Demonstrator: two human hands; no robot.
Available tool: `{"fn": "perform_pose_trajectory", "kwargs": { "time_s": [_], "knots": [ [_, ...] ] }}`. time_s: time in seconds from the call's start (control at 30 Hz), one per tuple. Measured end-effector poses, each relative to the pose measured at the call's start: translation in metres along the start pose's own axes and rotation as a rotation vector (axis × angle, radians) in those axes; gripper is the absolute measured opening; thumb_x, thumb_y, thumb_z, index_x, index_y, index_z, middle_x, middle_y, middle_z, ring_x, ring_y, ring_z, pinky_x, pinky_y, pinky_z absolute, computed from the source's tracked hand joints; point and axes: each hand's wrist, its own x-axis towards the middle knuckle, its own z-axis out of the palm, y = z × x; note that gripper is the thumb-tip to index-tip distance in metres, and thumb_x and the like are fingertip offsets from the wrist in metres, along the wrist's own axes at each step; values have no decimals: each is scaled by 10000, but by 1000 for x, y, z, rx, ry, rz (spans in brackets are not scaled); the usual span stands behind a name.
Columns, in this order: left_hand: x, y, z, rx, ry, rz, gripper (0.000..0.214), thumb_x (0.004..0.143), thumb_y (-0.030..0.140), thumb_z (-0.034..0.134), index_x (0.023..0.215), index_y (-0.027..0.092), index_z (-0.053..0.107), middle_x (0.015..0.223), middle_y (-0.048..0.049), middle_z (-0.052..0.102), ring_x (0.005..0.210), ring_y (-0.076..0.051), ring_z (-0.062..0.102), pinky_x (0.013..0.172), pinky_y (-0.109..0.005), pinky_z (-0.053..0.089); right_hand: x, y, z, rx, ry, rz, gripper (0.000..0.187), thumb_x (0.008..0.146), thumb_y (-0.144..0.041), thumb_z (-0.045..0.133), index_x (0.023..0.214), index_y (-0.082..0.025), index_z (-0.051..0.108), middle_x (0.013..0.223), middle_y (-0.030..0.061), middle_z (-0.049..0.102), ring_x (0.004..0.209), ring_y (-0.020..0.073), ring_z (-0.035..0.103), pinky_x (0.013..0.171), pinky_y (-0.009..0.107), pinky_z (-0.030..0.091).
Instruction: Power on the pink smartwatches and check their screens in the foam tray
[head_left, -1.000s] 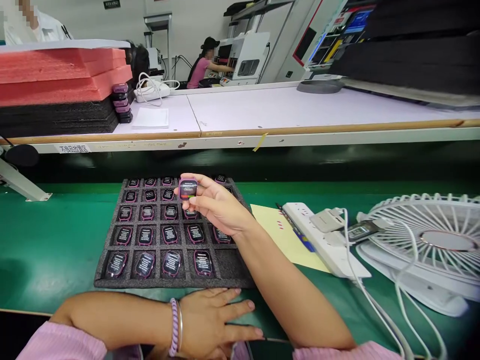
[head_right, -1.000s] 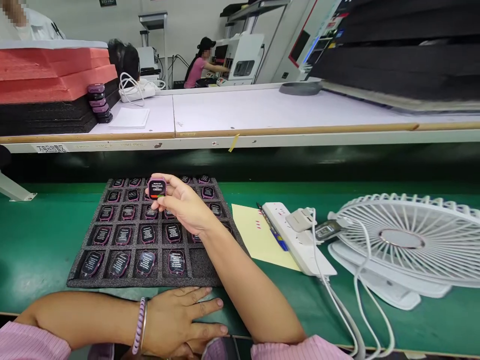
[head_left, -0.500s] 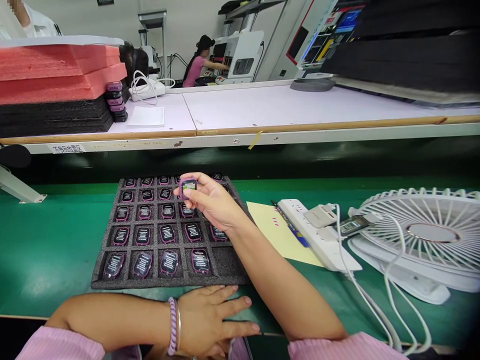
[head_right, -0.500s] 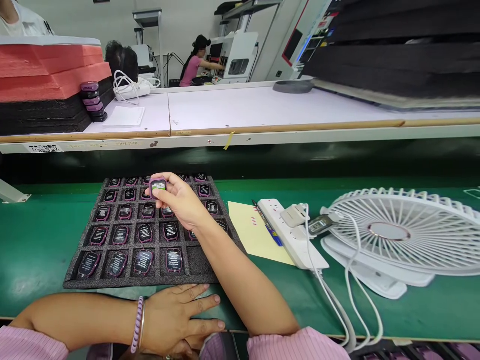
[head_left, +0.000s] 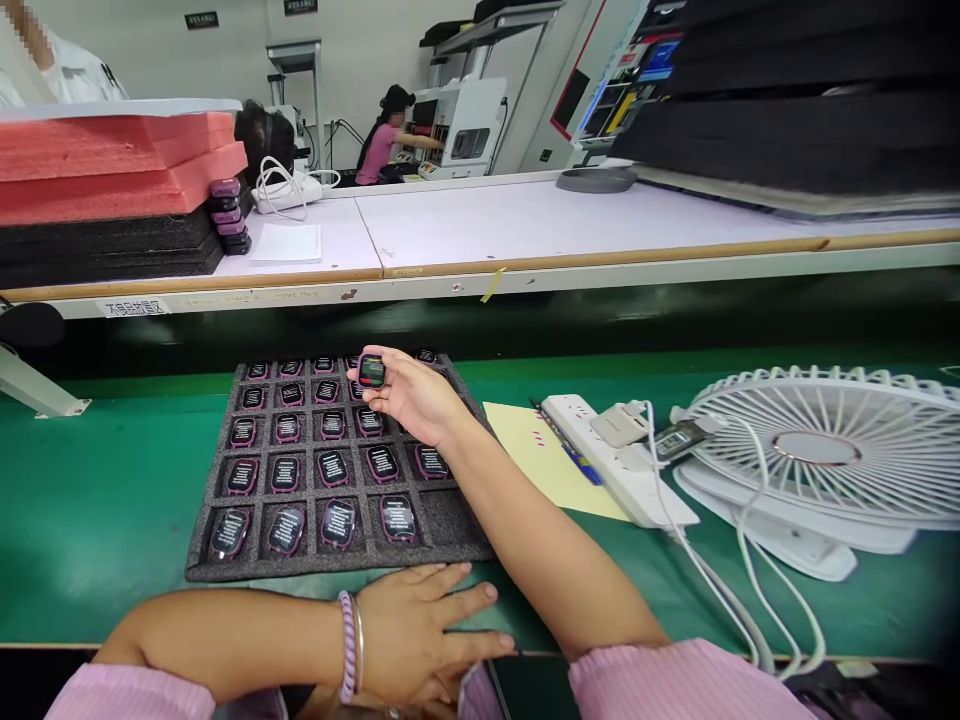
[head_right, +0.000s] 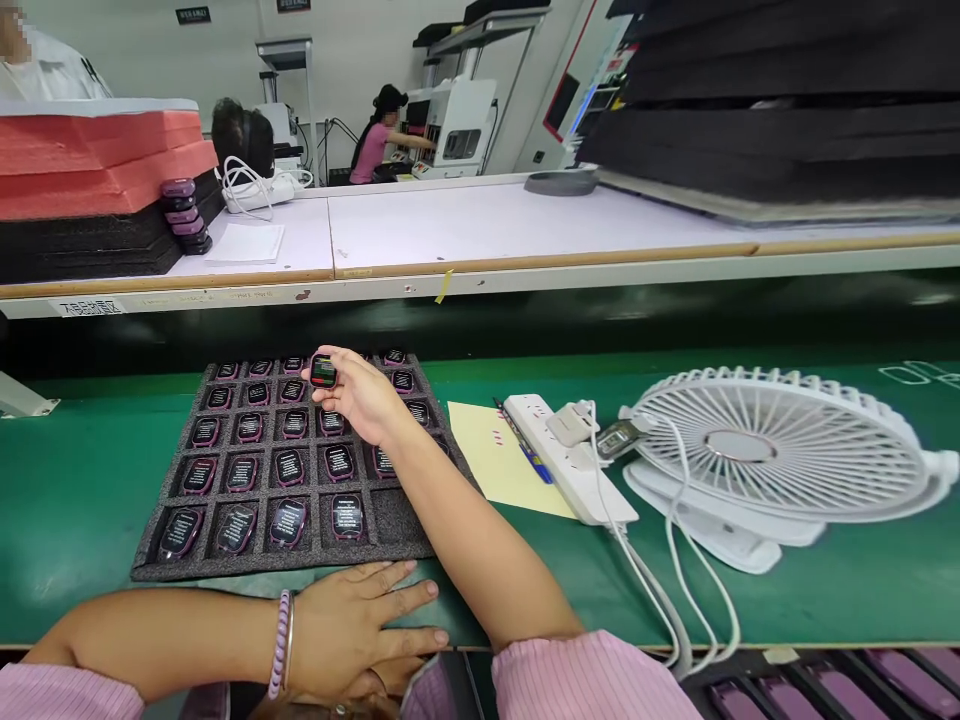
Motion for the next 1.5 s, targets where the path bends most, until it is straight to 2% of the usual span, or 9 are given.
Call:
{"fn": "perform_pose_trajectory", "kwargs": {
  "time_s": [0.13,0.33,0.47,0.6,0.77,0.9,1.1,1.27,1.5],
  "knots": [
    [-1,-2,3,-29,-4,15,697,1019,446,541,1633,209,312,1718,-134,277,1581,-357,284,1284,-466,324,8,-2,-8,43,28,28,199,971,-318,584,1142,-215,579,970,111,761,602,170,633,560,266,503],
    [0,-4,4,-30,-39,5,733,1021,499,536,1649,233,267,1738,-126,218,1600,-360,226,1277,-499,327,16,-17,-19,7,-11,-189,334,860,-362,704,1145,-234,586,937,73,745,622,164,606,575,272,496],
    [1,-5,0,-89,-71,0,745,1020,495,539,1652,233,245,1746,-140,179,1608,-380,168,1286,-535,302,26,-50,-9,-128,-87,-343,385,819,-415,714,1135,-235,586,971,81,719,649,162,596,581,275,462],
    [2,-6,0,-142,-81,-6,738,1017,464,554,1648,235,248,1748,-145,162,1605,-399,146,1298,-557,269,37,-87,8,-219,-93,-460,396,793,-429,686,1133,-246,598,980,60,703,680,163,578,591,298,458],
    [3,-6,7,-133,-74,-24,815,966,411,641,1653,262,229,1753,-130,153,1613,-386,125,1298,-563,267,39,-109,19,-272,-189,-564,510,672,-248,701,1169,-247,586,1000,31,697,717,148,566,662,293,481],
    [4,-6,12,-123,-62,-24,793,972,415,622,1650,256,244,1755,-122,151,1611,-390,125,1299,-569,263,33,-115,22,-347,-220,-594,602,632,-152,709,1211,-253,578,1043,28,672,745,147,583,711,307,506],
    [3,-7,14,-117,-54,-14,804,965,432,622,1651,247,246,1750,-135,165,1607,-391,144,1290,-574,284,22,-120,33,-441,-200,-596,606,683,-222,743,1261,-263,565,1083,48,616,783,170,586,687,319,510],
    [3,-6,12,-111,-55,-17,823,958,447,642,1652,245,247,1745,-146,175,1607,-392,153,1287,-578,289,13,-119,40,-448,-256,-599,593,714,-246,756,1276,-256,566,1085,48,624,778,168,605,703,324,527],
    [2,-4,1,-115,-61,-13,777,968,425,649,1634,226,302,1733,-146,223,1600,-388,186,1291,-544,298,-15,-85,41,-381,-244,-513,580,714,-237,749,1267,-254,578,1129,54,666,756,169,624,688,327,542]
  ]
}}
